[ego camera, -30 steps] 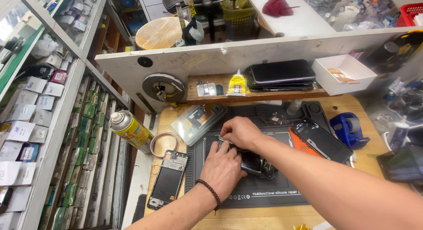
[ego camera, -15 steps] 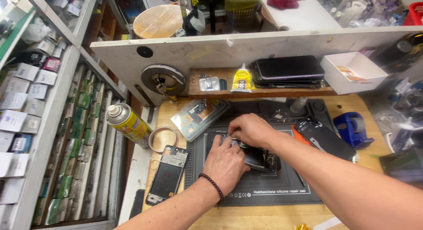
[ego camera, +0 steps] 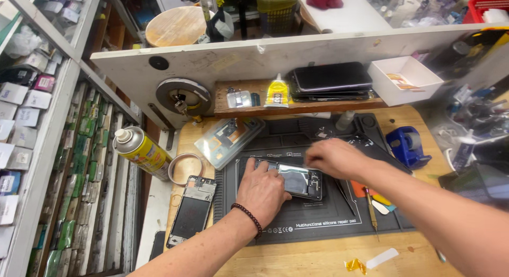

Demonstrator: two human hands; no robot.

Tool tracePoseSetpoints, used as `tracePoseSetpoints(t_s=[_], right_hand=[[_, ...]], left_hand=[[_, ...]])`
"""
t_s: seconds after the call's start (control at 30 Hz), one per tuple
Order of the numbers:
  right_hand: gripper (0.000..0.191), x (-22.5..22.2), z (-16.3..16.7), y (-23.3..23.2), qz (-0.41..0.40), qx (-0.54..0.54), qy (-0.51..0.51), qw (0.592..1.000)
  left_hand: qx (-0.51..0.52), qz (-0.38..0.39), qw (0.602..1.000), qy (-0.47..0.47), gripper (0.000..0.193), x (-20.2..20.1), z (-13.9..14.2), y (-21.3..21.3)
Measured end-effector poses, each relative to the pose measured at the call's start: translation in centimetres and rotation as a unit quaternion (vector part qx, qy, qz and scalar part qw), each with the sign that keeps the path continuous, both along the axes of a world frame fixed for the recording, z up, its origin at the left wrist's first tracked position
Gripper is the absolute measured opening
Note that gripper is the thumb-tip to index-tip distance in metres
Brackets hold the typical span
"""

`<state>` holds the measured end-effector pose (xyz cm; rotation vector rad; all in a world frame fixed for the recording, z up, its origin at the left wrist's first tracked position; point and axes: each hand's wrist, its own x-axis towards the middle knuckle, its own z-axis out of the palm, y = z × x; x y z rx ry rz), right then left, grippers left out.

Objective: The person uses a precision screwdriver to remove multiple screws from the back of a disassembled smartphone. They then use a plastic pry tool to lift and remove the back cover, exposing the internal components.

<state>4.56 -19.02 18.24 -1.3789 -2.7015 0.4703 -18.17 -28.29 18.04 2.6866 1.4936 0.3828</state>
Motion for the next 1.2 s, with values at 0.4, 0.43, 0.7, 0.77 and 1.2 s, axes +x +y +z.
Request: tracePoseSetpoints(t_s=[0.4,0.43,0.7,0.77,1.2], right_hand=[[0.021,2.7,1.2,-0.9,-0.113,-0.049,-0.079,0.989],[0.019,3.5,1.2,-0.8,-0.141,-0.049,-0.041,0.988],[0.016,1.7,-3.8,-1.5,-0.315,-0.049,0.139,0.938],[0.014,0.9,-4.7,-3.0,-0.351,0.003,0.183,0.918],[0.015,-0.7,-2.9,-3.8,-0.368,0.016,0.200,0.908]], left_hand=[[-0.033,0.029,0.999,0.028,0.036,0.4,1.0,-0.6],[-0.047,0.035,0.998,0.030,0.037,0.6,1.1,-0.5],[-0.093,0.014,0.995,-0.008,0.065,2.3,1.2,2.0],[-0.121,0.033,0.992,-0.017,0.064,2.4,1.0,2.4],[-0.132,0.060,0.990,0.002,0.062,2.9,1.3,2.6]])
